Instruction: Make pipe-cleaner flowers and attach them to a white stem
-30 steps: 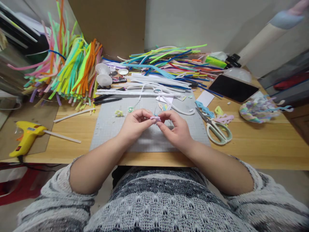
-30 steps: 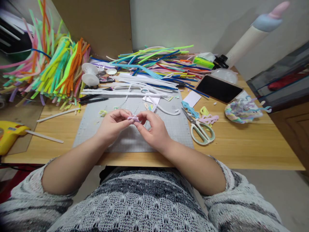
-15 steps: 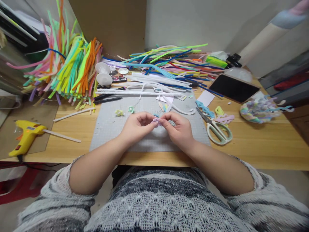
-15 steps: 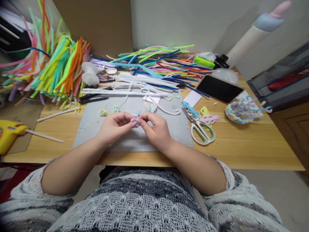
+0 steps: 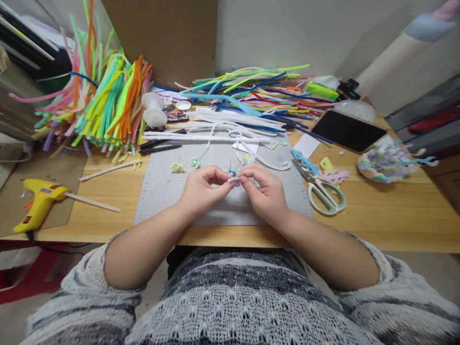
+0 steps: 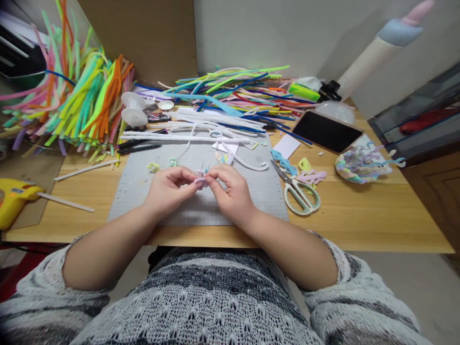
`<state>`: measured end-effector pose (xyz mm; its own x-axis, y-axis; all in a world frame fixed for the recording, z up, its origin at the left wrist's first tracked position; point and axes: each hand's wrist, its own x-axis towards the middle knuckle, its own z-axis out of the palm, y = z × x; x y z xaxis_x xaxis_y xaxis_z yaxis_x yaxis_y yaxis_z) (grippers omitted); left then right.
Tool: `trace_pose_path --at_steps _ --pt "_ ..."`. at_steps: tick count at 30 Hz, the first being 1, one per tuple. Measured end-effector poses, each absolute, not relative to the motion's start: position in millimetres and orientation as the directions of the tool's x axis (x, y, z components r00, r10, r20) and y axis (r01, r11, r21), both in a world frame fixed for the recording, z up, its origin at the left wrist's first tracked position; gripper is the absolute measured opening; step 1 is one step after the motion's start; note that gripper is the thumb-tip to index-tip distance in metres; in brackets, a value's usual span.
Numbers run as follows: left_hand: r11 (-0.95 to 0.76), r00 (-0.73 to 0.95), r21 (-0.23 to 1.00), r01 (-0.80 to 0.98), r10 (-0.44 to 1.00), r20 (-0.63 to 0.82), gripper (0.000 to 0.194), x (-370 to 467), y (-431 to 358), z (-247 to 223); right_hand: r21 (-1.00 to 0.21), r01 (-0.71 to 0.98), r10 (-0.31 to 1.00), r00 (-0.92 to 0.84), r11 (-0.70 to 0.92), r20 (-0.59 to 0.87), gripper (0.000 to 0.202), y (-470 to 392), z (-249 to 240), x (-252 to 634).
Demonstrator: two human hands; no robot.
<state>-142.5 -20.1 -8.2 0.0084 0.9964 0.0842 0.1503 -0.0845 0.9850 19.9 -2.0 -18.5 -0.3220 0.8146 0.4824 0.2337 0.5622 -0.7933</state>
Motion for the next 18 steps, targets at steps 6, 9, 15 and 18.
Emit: trace_pose_path --at_steps 6,9,15,18 --pt "-0.134 0.01 0.967 0.216 0.991 0.135 0.014 -142.6 -20.6 -10.9 -0.784 0.219 0.8 -0.333 0.581 0.499 0.013 -1.0 -19.5 18.2" --pt "-0.132 0.014 0.964 0.229 0.991 0.133 0.014 -142.9 -20.4 -11.1 -0.755 0.228 0.777 -0.345 0.614 0.527 0.011 -1.9 -19.8 18.9" --pt "-0.095 -0.003 0.988 0.121 0.995 0.096 0.018 -142.4 -19.6 -10.7 -0.686 0.341 0.763 -0.357 0.643 0.538 0.008 -3.2 -17.2 21.1" --pt "-0.038 0.0 0.998 -0.044 0.999 0.038 0.021 -142.5 -17.5 -9.8 -0.76 0.298 0.808 -0.342 0.578 0.48 0.009 -2.8 -16.3 20.4"
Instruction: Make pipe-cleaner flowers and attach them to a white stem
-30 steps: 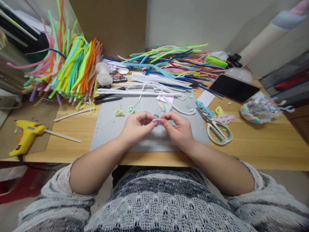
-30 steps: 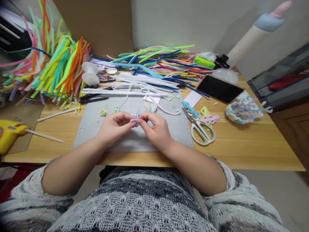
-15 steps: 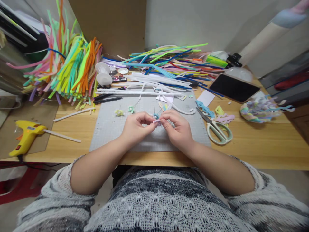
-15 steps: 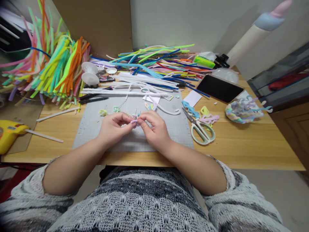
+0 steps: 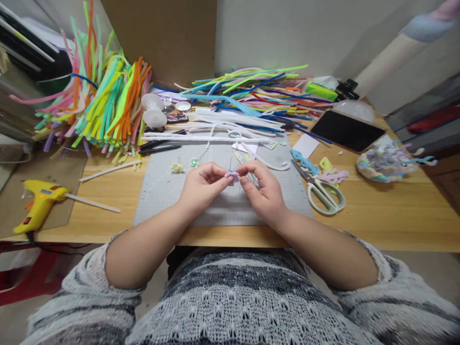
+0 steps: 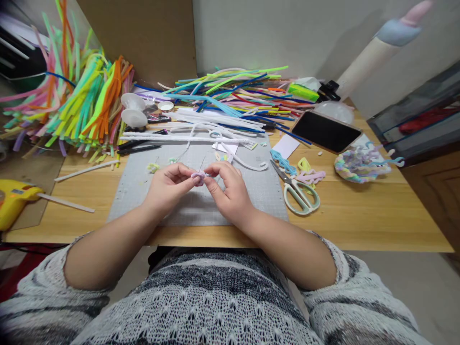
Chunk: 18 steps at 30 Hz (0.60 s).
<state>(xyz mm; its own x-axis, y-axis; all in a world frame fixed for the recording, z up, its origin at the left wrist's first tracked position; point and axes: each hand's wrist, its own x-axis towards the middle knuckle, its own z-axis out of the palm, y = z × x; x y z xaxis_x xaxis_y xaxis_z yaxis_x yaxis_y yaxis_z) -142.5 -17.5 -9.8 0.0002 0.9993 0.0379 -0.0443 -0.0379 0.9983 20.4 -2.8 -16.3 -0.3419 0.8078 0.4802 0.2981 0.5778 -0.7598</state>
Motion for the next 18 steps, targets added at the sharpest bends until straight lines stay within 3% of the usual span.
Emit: trace_pose_path --at_steps 7,18 --pt "0.001 0.051 0.992 -0.124 0.999 0.006 0.019 -142.1 -16.7 -6.2 -0.808 0.266 0.839 -0.317 0.526 0.442 0.01 -2.6 -18.4 19.9" --pt "-0.021 0.076 1.0 -0.001 0.997 0.021 0.019 -142.3 -19.6 -13.8 -0.769 0.273 0.808 -0.325 0.578 0.492 0.012 -4.1 -17.3 18.5"
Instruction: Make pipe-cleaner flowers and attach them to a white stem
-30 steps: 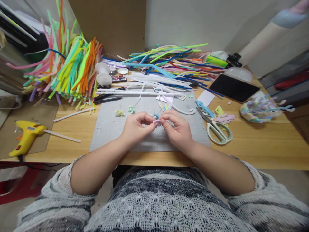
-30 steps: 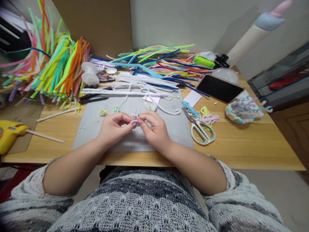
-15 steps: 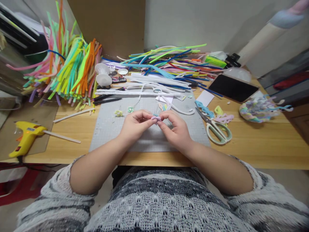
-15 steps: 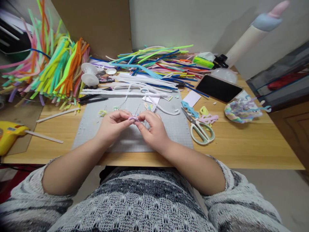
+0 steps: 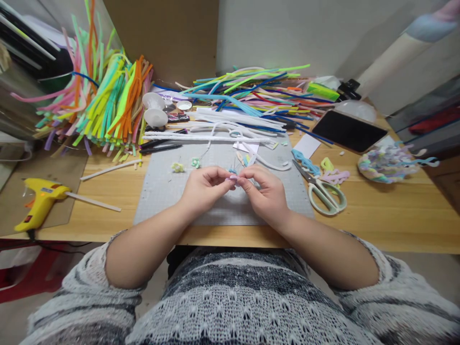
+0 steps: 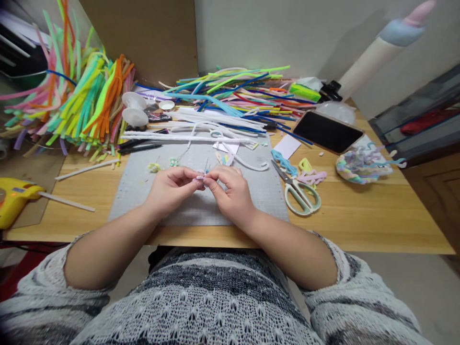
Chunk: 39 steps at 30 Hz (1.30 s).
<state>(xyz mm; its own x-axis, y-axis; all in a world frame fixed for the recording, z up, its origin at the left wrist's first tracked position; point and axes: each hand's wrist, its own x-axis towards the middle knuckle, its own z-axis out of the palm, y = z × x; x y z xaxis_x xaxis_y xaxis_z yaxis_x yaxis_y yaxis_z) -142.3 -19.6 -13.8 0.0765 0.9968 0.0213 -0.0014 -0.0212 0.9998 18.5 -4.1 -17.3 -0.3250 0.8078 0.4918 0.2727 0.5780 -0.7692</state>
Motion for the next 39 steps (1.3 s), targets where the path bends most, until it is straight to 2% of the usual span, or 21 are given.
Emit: trace_pose_path --at_steps 3,5,7,10,12,15,18,21,23,27,31,34,36,39 --pt "-0.07 0.066 0.996 0.05 0.996 0.067 0.018 -144 -19 -12 -0.737 0.294 0.785 -0.361 0.608 0.504 0.01 -3 -16 20" --pt "-0.174 -0.001 0.976 0.13 0.984 0.175 0.015 -152 -15 -8 -0.727 0.313 0.786 -0.354 0.611 0.507 0.009 -1 -15 23" --pt "-0.284 -0.109 0.923 0.262 0.941 0.32 0.012 -166 -10 -3 -0.733 0.342 0.807 -0.3 0.588 0.508 0.016 4 -17 25" --pt "-0.261 -0.205 0.809 0.526 0.885 0.419 0.008 -192 -1 7 -0.696 0.453 0.83 -0.297 0.557 0.471 0.016 14 -23 26" --pt "-0.174 -0.177 0.72 0.671 0.906 0.384 0.009 -204 2 11 -0.633 0.547 0.837 -0.365 0.547 0.408 0.014 19 -28 25" --pt "-0.126 -0.036 0.567 0.814 0.963 0.267 0.011 -208 4 10 -0.549 0.631 0.836 -0.435 0.548 0.335 0.02 21 -34 21" --pt "-0.163 0.095 0.405 0.9 0.978 0.184 0.011 -205 5 4 -0.492 0.662 0.825 -0.458 0.565 0.331 0.024 19 -37 17" --pt "-0.137 0.095 0.31 0.941 0.985 0.145 0.013 -199 4 2 -0.461 0.683 0.823 -0.452 0.567 0.344 0.024 19 -38 14" --pt "-0.15 0.094 0.333 0.931 0.979 0.181 0.019 -194 3 2 -0.449 0.701 0.831 -0.429 0.554 0.355 0.019 18 -37 12" --pt "-0.327 0.227 0.396 0.858 0.933 0.279 0.027 -176 2 -6 -0.421 0.735 0.84 -0.39 0.531 0.377 0.014 16 -37 11" --pt "-0.408 0.336 0.397 0.822 0.911 0.24 0.02 -162 6 -21 -0.403 0.749 0.845 -0.409 0.527 0.344 0.017 16 -40 12" --pt "-0.406 0.351 0.423 0.81 0.913 0.206 0.011 -161 7 -22 -0.411 0.748 0.851 -0.421 0.522 0.313 0.017 18 -43 12" --pt "-0.353 0.29 0.511 0.784 0.936 0.201 0.01 -163 6 -18 -0.416 0.749 0.855 -0.421 0.516 0.302 0.017 19 -44 13" --pt "-0.19 0.112 0.774 0.604 0.982 0.153 0.014 -166 3 -10 -0.455 0.723 0.853 -0.415 0.52 0.316 0.019 17 -40 14"
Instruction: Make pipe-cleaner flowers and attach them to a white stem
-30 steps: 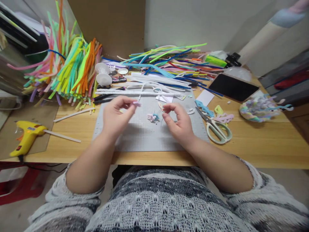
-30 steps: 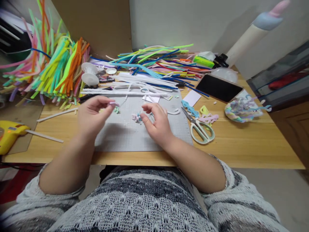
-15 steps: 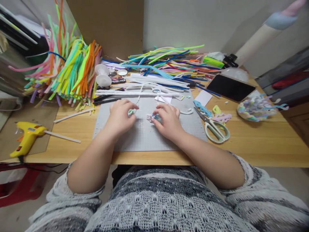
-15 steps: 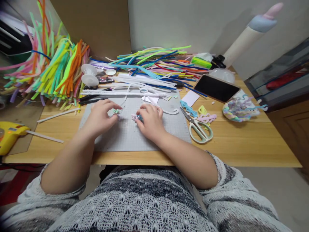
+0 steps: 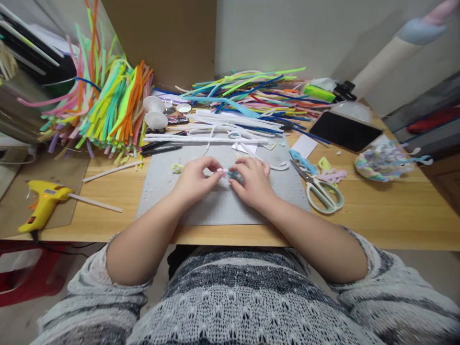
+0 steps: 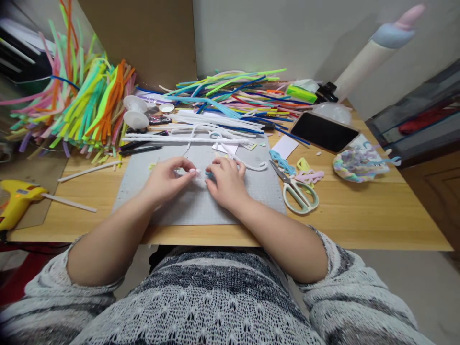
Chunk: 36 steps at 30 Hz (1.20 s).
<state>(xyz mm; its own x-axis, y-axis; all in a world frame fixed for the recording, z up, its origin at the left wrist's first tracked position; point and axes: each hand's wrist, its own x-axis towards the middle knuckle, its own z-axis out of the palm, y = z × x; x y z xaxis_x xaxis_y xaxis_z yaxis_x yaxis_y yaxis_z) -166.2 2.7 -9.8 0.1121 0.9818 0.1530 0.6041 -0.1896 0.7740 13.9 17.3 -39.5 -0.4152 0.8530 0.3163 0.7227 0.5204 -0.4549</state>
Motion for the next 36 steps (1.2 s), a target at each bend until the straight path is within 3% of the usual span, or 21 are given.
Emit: trace_pose_path --at_steps 2,5,10,20,36 --pt "-0.072 0.031 0.932 0.355 0.997 0.066 0.017 -166 1 -6 -0.514 0.665 0.84 -0.405 0.541 0.36 0.023 14 -34 14" --pt "0.029 0.039 0.998 0.059 0.999 -0.031 0.021 -163 -2 -3 -0.595 0.561 0.817 -0.385 0.576 0.428 0.021 7 -26 15" --pt "0.025 0.1 0.998 -0.051 0.995 -0.02 0.023 -157 -6 -3 -0.656 0.454 0.798 -0.368 0.603 0.478 0.009 1 -23 14" --pt "0.01 0.066 0.998 -0.064 0.998 -0.006 0.025 -151 -9 -6 -0.714 0.431 0.832 -0.335 0.552 0.442 0.009 0 -22 14" --pt "-0.113 0.031 0.984 0.134 0.993 0.11 0.014 -146 -14 -7 -0.748 0.337 0.818 -0.304 0.572 0.488 0.009 -4 -18 14"
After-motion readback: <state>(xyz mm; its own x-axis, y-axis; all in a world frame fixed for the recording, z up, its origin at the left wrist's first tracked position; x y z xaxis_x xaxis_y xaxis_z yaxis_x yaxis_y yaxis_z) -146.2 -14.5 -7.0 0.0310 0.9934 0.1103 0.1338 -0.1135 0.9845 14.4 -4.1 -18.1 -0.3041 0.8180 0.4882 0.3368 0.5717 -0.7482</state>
